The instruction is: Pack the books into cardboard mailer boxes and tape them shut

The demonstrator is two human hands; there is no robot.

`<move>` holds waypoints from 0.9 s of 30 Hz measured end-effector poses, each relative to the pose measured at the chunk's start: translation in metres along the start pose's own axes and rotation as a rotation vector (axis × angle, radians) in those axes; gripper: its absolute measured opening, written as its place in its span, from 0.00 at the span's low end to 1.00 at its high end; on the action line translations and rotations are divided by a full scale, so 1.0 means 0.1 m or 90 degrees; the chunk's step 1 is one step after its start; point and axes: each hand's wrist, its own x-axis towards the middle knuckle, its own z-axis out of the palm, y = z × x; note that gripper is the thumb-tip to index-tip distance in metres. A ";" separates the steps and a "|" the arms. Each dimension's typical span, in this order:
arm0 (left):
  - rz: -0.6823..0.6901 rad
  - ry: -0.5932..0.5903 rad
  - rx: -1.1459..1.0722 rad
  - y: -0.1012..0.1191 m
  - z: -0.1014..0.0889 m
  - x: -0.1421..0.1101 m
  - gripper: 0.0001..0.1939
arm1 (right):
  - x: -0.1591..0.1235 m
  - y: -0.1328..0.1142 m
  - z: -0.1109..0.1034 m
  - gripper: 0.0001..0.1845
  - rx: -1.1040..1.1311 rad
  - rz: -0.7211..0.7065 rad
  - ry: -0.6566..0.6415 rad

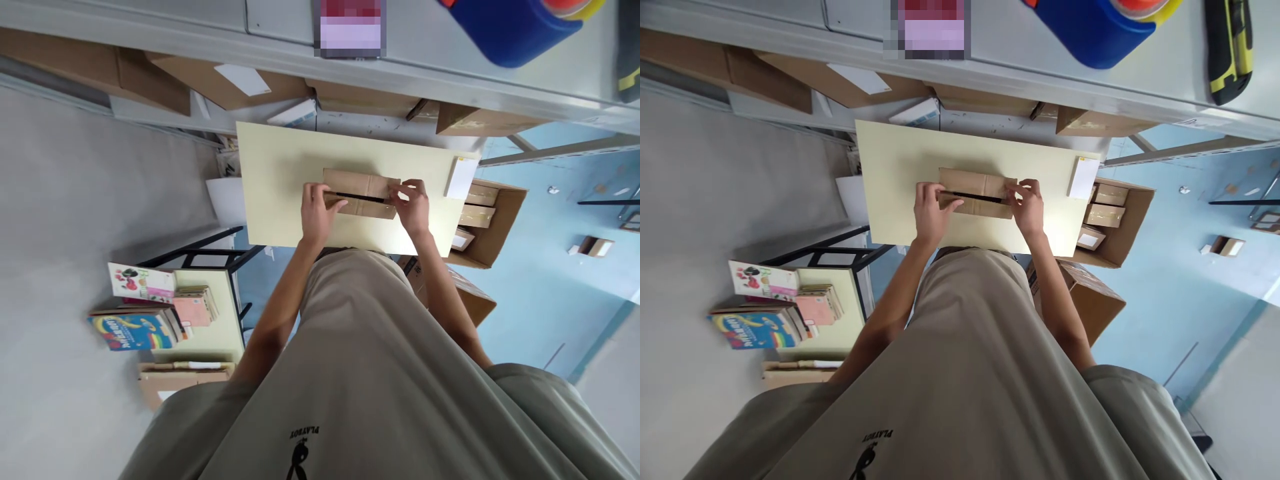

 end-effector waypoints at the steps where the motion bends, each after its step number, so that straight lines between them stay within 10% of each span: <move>1: -0.019 0.017 -0.009 -0.04 0.03 0.01 0.25 | -0.02 0.00 0.02 0.19 0.015 0.012 0.006; 13: -0.059 -0.027 -0.106 -0.24 0.02 0.14 0.15 | -0.17 0.19 0.21 0.25 0.298 0.100 -0.004; 27: -0.140 -0.014 -0.130 -0.21 0.00 -0.22 0.13 | -0.54 0.24 0.24 0.23 0.132 -0.002 -0.008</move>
